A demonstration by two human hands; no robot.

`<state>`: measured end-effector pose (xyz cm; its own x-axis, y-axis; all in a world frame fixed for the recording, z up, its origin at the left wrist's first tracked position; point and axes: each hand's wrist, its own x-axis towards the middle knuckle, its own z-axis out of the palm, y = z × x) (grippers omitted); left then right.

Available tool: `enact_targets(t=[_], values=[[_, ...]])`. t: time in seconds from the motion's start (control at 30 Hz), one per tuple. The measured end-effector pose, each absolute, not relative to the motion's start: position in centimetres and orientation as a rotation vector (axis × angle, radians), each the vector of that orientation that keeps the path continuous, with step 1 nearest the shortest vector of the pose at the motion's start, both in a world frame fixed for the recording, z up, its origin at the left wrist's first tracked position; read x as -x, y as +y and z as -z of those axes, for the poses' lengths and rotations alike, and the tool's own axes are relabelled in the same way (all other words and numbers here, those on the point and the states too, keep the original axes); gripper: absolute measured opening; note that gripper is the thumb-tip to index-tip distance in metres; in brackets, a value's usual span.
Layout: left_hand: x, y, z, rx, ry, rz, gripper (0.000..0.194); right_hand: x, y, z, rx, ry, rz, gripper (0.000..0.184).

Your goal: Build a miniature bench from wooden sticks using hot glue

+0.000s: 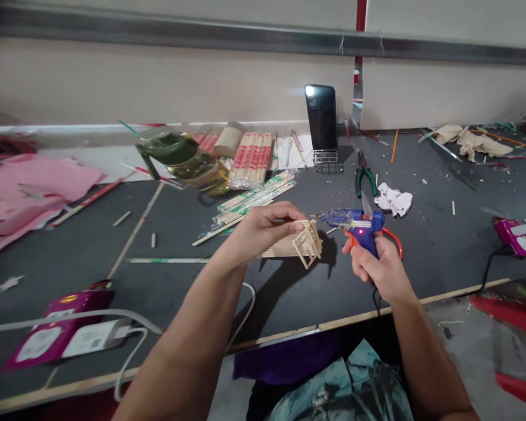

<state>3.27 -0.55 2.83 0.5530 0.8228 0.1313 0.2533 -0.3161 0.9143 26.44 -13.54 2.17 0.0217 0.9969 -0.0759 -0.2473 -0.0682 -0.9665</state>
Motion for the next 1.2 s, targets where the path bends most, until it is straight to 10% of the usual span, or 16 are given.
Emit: enact_targets(t=[1.2], values=[[-2.41, -0.9, -3.03, -1.762, 0.863, -0.863, 0.023, -25.5, -13.99, -2.53, 1.175, -1.043, -1.382, 0.031]])
